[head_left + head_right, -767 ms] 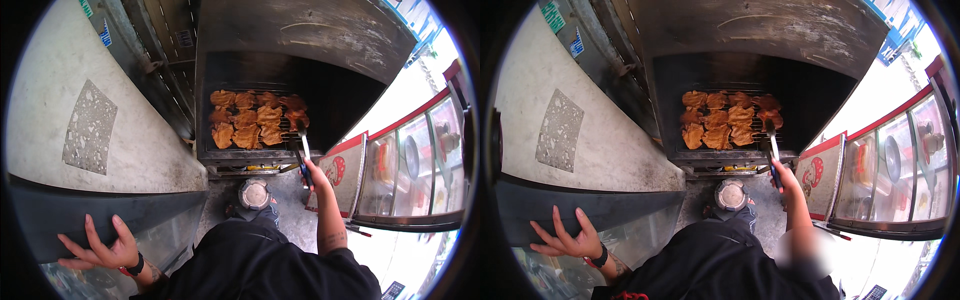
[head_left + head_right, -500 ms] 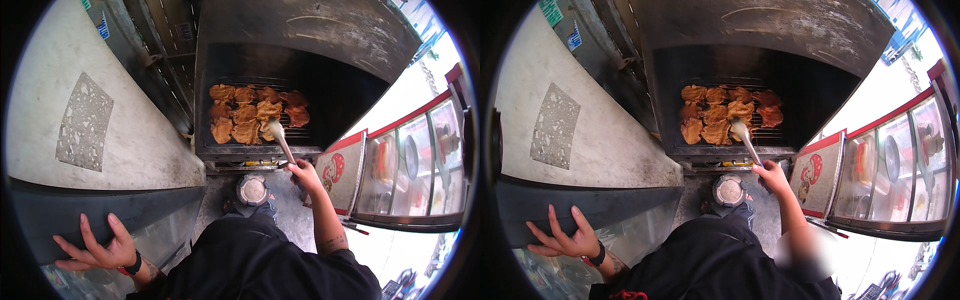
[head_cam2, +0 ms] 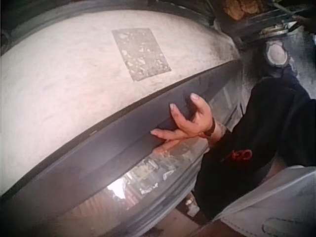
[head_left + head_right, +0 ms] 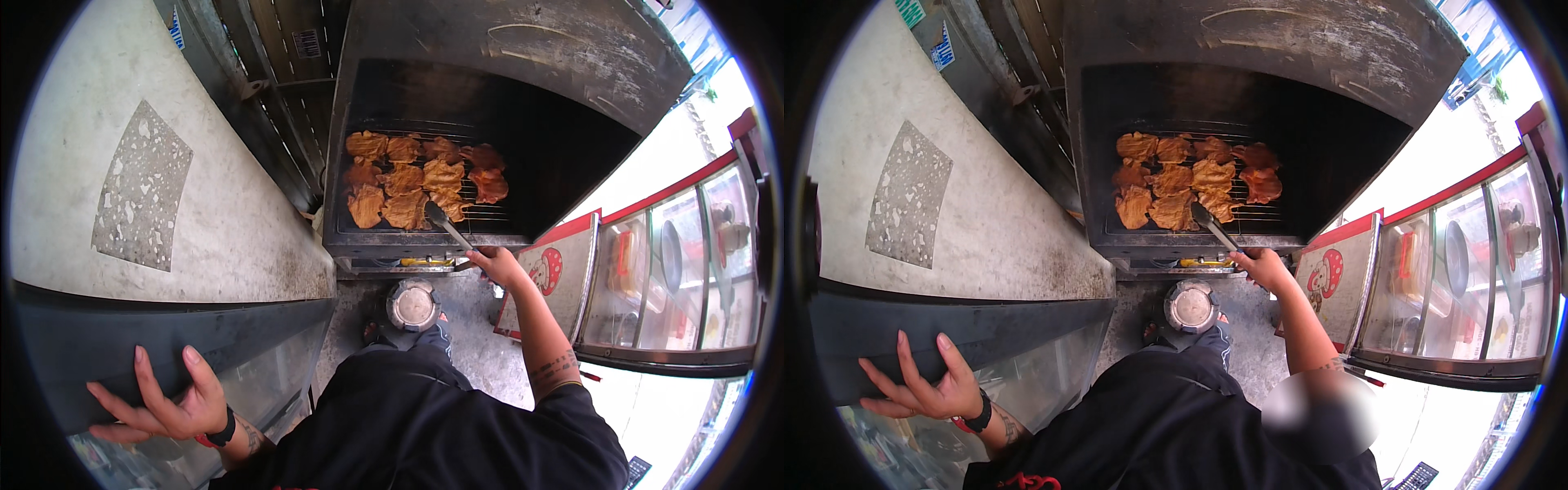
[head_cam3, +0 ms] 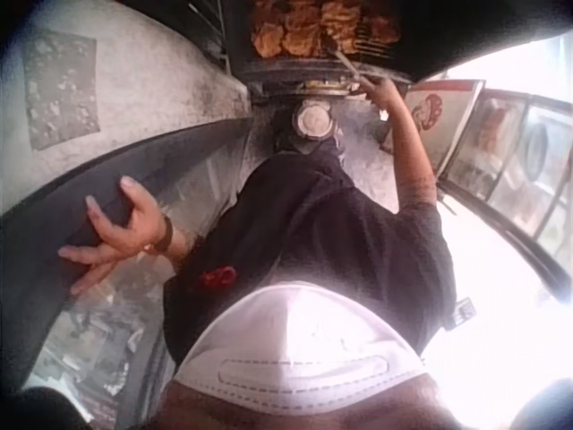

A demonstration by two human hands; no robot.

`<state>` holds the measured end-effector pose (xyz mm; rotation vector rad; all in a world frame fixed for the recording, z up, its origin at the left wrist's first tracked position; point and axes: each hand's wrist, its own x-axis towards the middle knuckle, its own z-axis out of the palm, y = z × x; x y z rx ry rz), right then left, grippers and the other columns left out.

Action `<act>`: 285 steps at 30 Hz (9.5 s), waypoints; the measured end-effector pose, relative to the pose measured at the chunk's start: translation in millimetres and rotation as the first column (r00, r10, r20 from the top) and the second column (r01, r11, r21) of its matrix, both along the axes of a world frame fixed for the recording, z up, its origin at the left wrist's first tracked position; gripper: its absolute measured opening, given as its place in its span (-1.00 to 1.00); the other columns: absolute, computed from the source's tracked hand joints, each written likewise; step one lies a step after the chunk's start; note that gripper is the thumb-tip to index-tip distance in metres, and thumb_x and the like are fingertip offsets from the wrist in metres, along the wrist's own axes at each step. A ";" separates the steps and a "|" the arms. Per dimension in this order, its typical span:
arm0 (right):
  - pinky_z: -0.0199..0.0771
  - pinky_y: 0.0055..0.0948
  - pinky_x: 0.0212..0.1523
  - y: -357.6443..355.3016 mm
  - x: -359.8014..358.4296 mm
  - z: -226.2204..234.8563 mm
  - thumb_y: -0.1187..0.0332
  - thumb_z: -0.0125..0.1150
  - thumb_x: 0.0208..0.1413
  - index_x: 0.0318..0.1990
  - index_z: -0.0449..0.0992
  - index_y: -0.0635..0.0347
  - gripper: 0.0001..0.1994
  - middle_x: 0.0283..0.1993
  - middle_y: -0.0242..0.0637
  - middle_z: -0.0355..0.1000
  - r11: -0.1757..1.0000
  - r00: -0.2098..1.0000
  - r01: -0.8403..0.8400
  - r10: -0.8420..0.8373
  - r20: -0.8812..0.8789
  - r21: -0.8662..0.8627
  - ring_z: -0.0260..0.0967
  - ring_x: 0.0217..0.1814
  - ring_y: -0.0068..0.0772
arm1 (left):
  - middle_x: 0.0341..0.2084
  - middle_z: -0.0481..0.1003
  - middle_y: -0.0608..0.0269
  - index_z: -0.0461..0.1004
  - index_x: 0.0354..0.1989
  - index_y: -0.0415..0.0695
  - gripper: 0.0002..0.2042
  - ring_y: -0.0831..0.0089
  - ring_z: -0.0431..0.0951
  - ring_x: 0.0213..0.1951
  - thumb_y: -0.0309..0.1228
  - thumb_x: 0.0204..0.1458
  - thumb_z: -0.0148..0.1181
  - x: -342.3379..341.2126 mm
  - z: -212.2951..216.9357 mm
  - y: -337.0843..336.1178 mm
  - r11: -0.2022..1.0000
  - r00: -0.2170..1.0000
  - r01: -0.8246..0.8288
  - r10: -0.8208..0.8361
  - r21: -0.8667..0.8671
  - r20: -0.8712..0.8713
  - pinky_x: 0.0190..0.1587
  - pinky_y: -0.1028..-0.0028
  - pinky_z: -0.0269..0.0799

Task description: The person grills several pieces of meat on a charcoal grill, using tongs to flip and rearrange the meat to ensure even cooking. The person also uses a metal bowl to collect drippings or juices from the grill.

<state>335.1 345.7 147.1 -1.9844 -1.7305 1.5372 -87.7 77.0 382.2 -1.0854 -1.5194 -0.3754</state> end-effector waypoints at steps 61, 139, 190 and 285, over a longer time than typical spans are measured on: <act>0.52 -0.46 -0.49 20.1 0.8 -16.8 -0.03 0.30 0.27 -0.06 0.67 0.27 -0.54 -0.32 -0.33 0.64 0.996 1.000 -0.008 0.009 0.016 -0.091 0.50 -0.53 -0.52 | 0.25 0.46 -0.17 0.68 0.00 0.00 -0.60 -0.05 0.29 0.40 -0.03 0.09 0.42 -3.2 -0.6 1.7 1.000 0.999 0.006 -0.006 -0.011 -0.041 0.47 -0.20 -0.17; 0.61 -0.03 -0.11 50.1 -51.2 52.8 -0.06 0.46 0.03 0.10 0.59 0.10 -0.43 -0.21 -0.01 0.63 0.729 0.879 -0.280 -0.067 0.472 0.625 0.62 -0.13 0.08 | 0.16 0.52 -0.13 0.67 -0.01 -0.05 -0.63 -0.07 0.38 0.35 -0.09 0.12 0.40 -2.0 1.4 1.3 1.000 0.998 0.007 -0.008 -0.022 -0.065 0.44 -0.29 -0.16; 0.61 -0.35 -0.26 195.7 -36.5 -32.9 0.02 0.38 0.12 0.08 0.60 0.03 -0.56 -0.11 -0.33 0.57 0.393 0.898 -0.438 0.153 0.412 0.808 0.56 -0.19 -0.35 | 0.21 0.48 -0.19 0.67 0.00 -0.01 -0.62 -0.12 0.34 0.37 -0.03 0.14 0.35 -3.2 1.6 0.4 0.999 0.997 -0.028 0.026 -0.032 -0.072 0.44 -0.32 -0.16; 0.54 -0.12 0.00 88.7 -78.0 28.2 0.12 0.47 0.03 0.18 0.62 -0.23 -0.51 -0.09 -0.32 0.63 0.332 0.736 -0.673 0.387 0.555 0.661 0.58 0.02 -0.15 | 0.27 0.41 -0.28 0.69 -0.05 0.01 -0.66 -0.16 0.20 0.44 -0.10 0.07 0.40 -0.1 -0.5 3.5 0.999 0.999 0.033 -0.033 0.006 -0.040 0.46 -0.26 -0.19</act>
